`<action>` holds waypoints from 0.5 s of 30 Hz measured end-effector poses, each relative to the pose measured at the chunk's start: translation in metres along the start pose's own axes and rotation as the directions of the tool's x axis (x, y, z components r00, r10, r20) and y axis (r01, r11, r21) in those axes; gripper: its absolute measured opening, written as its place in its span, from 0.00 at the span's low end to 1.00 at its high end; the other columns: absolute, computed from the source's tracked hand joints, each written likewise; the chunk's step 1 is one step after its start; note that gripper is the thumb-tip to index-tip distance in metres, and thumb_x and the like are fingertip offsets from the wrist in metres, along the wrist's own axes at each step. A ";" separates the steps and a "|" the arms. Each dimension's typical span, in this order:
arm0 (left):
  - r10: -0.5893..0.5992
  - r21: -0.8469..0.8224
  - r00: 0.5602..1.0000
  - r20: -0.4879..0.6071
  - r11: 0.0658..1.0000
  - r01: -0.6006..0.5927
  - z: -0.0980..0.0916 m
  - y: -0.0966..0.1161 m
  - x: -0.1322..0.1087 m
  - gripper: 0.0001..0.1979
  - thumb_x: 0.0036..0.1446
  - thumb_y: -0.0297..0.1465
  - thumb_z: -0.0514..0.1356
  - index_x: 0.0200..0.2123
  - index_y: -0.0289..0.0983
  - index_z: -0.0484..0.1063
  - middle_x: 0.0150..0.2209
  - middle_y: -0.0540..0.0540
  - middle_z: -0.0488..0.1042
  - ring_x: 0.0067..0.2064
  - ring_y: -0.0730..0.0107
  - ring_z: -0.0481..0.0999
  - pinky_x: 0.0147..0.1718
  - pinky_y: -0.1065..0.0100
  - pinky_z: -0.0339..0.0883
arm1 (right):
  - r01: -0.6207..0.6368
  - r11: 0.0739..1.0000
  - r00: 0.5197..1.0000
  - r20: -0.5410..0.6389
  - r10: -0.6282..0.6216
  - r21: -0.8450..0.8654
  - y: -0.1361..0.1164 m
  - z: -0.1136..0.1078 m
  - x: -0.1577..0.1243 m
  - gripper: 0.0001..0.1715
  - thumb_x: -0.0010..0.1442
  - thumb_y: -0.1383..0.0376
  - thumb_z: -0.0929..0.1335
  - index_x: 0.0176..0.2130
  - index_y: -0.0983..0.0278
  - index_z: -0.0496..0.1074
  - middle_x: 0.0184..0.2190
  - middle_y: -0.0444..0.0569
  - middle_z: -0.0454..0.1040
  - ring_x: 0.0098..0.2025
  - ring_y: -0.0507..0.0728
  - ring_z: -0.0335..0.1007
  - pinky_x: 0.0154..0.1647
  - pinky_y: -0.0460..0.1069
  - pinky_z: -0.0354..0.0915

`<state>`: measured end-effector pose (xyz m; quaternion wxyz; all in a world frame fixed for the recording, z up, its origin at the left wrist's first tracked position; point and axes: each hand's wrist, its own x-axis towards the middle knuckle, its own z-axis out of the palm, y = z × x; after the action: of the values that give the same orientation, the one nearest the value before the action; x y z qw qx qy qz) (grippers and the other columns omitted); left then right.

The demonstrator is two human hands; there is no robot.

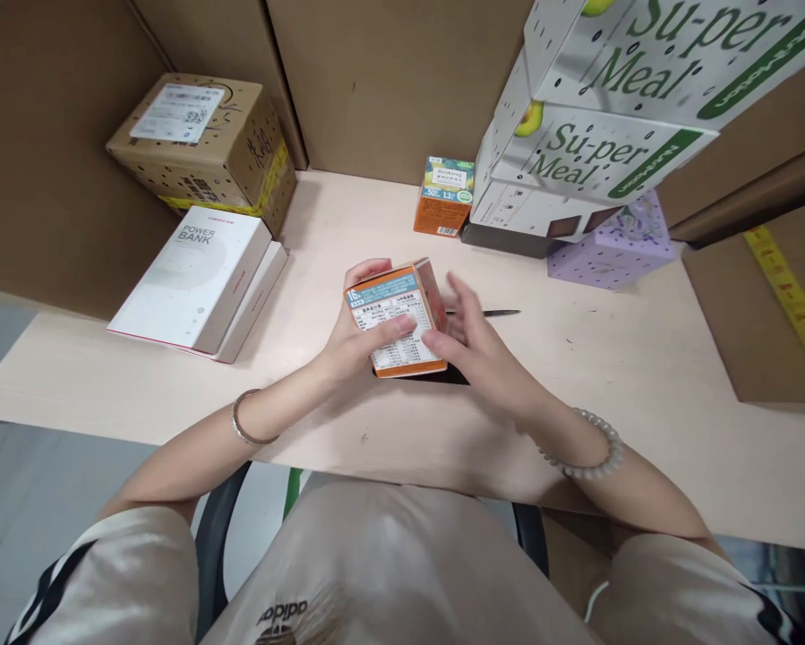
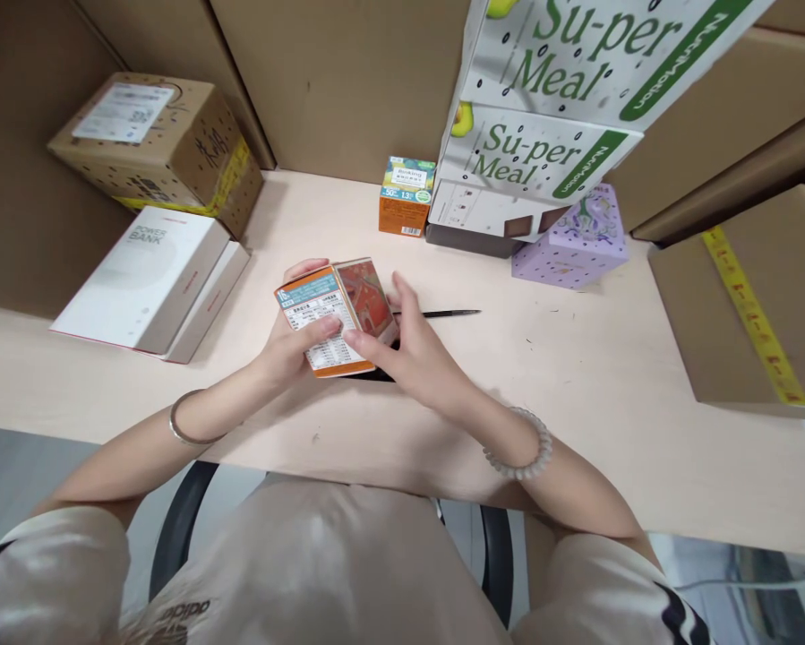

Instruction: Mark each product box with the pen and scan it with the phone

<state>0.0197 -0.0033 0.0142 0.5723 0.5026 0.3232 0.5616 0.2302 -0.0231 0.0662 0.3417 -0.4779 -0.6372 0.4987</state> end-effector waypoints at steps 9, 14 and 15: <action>0.069 0.019 0.997 0.022 0.997 -0.069 0.000 -0.019 0.000 0.59 0.51 0.55 0.80 0.75 0.63 0.46 0.70 0.42 0.67 0.67 0.47 0.77 0.67 0.43 0.75 | 0.091 0.859 0.923 -0.281 -0.262 -0.503 -0.003 0.006 -0.005 0.56 0.54 0.36 0.80 0.69 0.58 0.64 0.63 0.64 0.76 0.64 0.77 0.73 0.65 0.73 0.72; 0.019 -0.029 0.999 -0.033 0.999 -0.020 -0.003 -0.014 0.005 0.38 0.59 0.47 0.77 0.63 0.53 0.59 0.64 0.46 0.71 0.67 0.53 0.77 0.68 0.46 0.74 | 0.292 0.830 0.933 -0.051 -0.357 -0.475 -0.008 -0.024 0.007 0.30 0.76 0.46 0.63 0.65 0.59 0.73 0.56 0.58 0.81 0.55 0.68 0.78 0.59 0.64 0.74; 0.013 -0.041 0.999 -0.041 0.999 -0.015 -0.005 -0.012 0.007 0.38 0.57 0.46 0.78 0.62 0.52 0.60 0.63 0.46 0.71 0.66 0.53 0.77 0.67 0.47 0.75 | 0.264 0.845 0.946 -0.047 -0.322 -0.466 -0.010 -0.033 0.011 0.27 0.77 0.51 0.60 0.63 0.59 0.76 0.54 0.57 0.82 0.53 0.66 0.79 0.58 0.63 0.74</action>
<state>0.0200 0.0058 0.0027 0.5720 0.4814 0.3197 0.5822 0.2547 -0.0030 0.0840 0.3316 -0.4711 -0.7789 0.2476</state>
